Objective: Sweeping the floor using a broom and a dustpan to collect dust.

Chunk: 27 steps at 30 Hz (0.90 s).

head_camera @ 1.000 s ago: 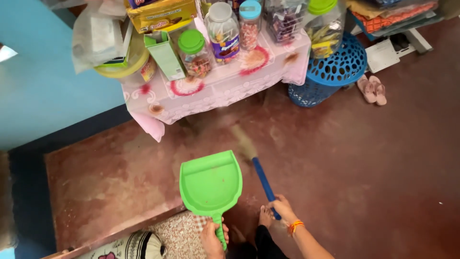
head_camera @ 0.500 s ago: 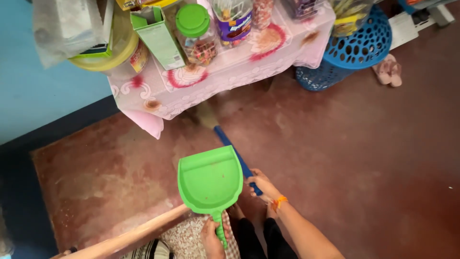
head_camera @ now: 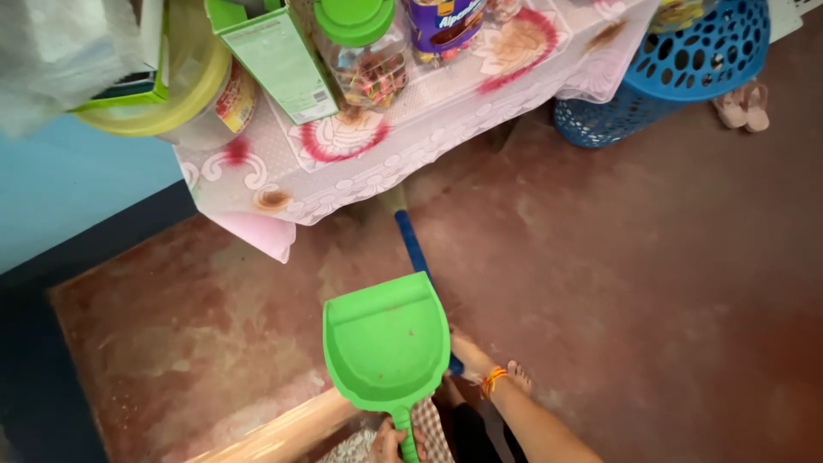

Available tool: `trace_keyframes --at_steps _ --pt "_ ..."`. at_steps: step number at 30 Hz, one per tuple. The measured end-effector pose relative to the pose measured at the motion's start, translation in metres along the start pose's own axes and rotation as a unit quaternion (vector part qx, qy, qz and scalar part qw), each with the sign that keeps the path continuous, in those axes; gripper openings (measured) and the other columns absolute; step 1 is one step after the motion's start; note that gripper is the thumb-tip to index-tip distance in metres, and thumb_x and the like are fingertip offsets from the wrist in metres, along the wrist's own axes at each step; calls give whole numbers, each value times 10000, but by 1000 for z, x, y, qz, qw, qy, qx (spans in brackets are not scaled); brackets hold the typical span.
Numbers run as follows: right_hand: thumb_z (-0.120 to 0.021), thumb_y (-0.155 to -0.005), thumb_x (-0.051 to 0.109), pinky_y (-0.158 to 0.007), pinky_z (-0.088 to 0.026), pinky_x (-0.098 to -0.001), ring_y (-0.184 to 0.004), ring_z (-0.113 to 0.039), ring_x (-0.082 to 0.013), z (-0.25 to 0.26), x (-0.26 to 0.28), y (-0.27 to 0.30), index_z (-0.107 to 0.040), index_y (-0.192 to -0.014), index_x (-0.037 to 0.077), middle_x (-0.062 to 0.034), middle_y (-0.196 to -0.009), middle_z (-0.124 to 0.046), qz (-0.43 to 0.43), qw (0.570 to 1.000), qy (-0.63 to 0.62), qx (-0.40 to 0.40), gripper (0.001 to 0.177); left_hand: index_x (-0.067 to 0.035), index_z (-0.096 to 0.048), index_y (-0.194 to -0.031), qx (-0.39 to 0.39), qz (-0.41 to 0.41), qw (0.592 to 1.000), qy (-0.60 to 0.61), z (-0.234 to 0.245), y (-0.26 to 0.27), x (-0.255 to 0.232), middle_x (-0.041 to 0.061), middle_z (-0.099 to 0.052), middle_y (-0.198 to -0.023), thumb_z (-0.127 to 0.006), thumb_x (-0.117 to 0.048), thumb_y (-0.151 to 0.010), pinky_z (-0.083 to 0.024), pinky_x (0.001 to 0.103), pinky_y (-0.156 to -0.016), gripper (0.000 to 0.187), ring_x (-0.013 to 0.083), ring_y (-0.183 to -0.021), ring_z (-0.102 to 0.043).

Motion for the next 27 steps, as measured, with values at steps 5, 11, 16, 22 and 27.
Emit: trace_keyframes --at_steps 5,11,16,22,27 --pt "-587 -871 160 -397 -467 -369 -506 -611 -214 48 8 -92 -619 -1141 28 -116 -741 -672 45 994 60 -83 302 137 -624 -963 -13 -60 998 -17 5 -31 12 253 -656 -598 -520 -130 -760 -470 406 -360 352 285 -393 -560" --pt "-640 -860 85 -584 -577 -423 -668 -685 -260 60 39 -152 -695 -974 -84 -161 -831 -705 52 989 -10 -139 211 115 -655 -941 -15 -64 998 2 -25 -48 2 241 -641 -571 -522 -127 -748 -447 380 -338 338 266 -361 -540" --pt "-510 -871 169 -603 -605 -446 -680 -710 -293 144 -23 -131 -710 -1011 -73 -184 -850 -733 102 984 -114 -88 344 113 -621 -935 23 -45 998 42 -51 -48 -4 245 -648 -573 -501 -118 -732 -448 383 -318 331 261 -352 -538" --pt "-586 -891 139 -387 -470 -374 -453 -562 -212 102 -117 -75 -568 -993 17 -95 -687 -582 -14 956 -255 -144 160 106 -640 -950 31 -41 997 64 -108 -23 -55 190 -618 -579 -489 -125 -758 -394 345 -313 337 212 -355 -496" --pt "-608 -782 -26 -355 -400 -390 -407 -493 -217 39 -42 67 -489 -1071 91 -66 -603 -531 -35 985 -109 -129 333 60 -655 -965 -2 -87 996 4 -158 -3 -116 150 -609 -591 -498 -130 -787 -343 304 -333 304 181 -392 -499"
Point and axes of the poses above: each hand's wrist, its own y-axis away from the middle knuckle, its own z-axis out of the back of the hand, x = y × z, the point moved 6 cm from there along -y, towards the middle knuckle
